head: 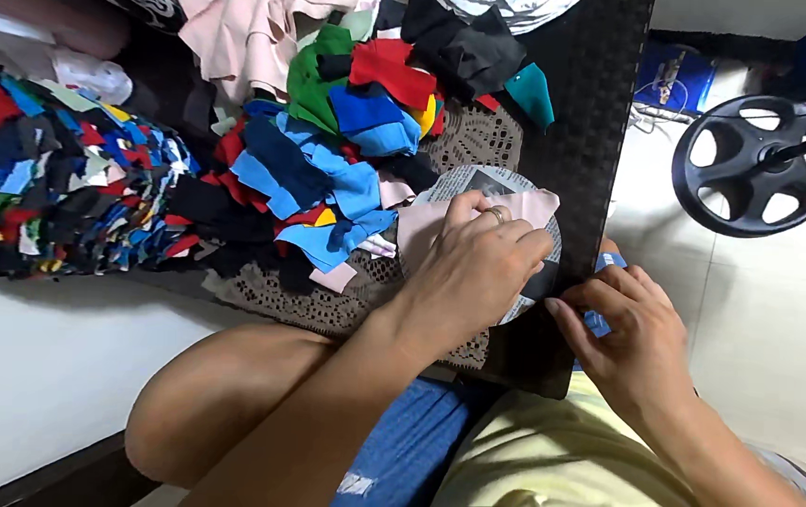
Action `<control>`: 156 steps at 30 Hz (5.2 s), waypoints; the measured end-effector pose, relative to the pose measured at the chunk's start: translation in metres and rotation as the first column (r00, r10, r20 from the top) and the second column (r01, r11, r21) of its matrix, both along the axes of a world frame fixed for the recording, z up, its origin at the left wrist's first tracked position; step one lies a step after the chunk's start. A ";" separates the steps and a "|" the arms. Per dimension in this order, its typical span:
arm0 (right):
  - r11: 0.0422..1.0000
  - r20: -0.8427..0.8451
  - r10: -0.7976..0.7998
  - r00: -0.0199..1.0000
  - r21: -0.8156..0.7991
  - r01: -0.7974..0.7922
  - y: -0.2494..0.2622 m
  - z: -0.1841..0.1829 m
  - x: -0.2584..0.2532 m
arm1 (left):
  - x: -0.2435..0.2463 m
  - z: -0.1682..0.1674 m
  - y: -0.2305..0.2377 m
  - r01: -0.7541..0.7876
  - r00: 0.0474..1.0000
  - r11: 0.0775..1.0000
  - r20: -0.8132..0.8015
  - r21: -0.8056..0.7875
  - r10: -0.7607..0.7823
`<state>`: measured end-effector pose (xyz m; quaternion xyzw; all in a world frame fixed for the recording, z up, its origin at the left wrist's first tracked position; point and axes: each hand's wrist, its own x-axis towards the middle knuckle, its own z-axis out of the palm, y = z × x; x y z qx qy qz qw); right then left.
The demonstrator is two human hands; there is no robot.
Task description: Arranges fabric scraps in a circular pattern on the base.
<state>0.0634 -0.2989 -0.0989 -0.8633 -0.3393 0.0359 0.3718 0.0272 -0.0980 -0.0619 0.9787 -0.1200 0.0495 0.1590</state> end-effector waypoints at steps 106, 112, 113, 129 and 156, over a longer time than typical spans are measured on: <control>0.825 0.279 0.258 0.925 0.435 -0.361 0.023 -0.033 -0.003 | 0.060 0.029 0.118 -0.317 0.947 0.923 0.115 0.218 0.299; 0.810 0.222 0.276 0.935 0.470 -0.350 0.022 -0.031 -0.001 | 0.058 0.068 0.125 -0.633 0.765 0.717 -0.095 -0.292 0.637; 0.810 0.195 0.279 0.940 0.479 -0.339 0.023 -0.028 -0.001 | 0.056 0.072 0.127 -0.648 0.743 0.656 -0.133 -0.387 0.656; 0.755 -0.586 0.515 0.625 0.656 -0.007 0.102 0.072 0.063 | -0.001 0.091 0.078 -0.532 0.843 0.194 -0.494 -0.825 0.211; 0.838 -0.541 0.329 0.774 0.544 0.024 0.093 0.030 0.055 | 0.001 0.046 0.064 -0.600 0.797 0.405 -0.557 -0.690 0.232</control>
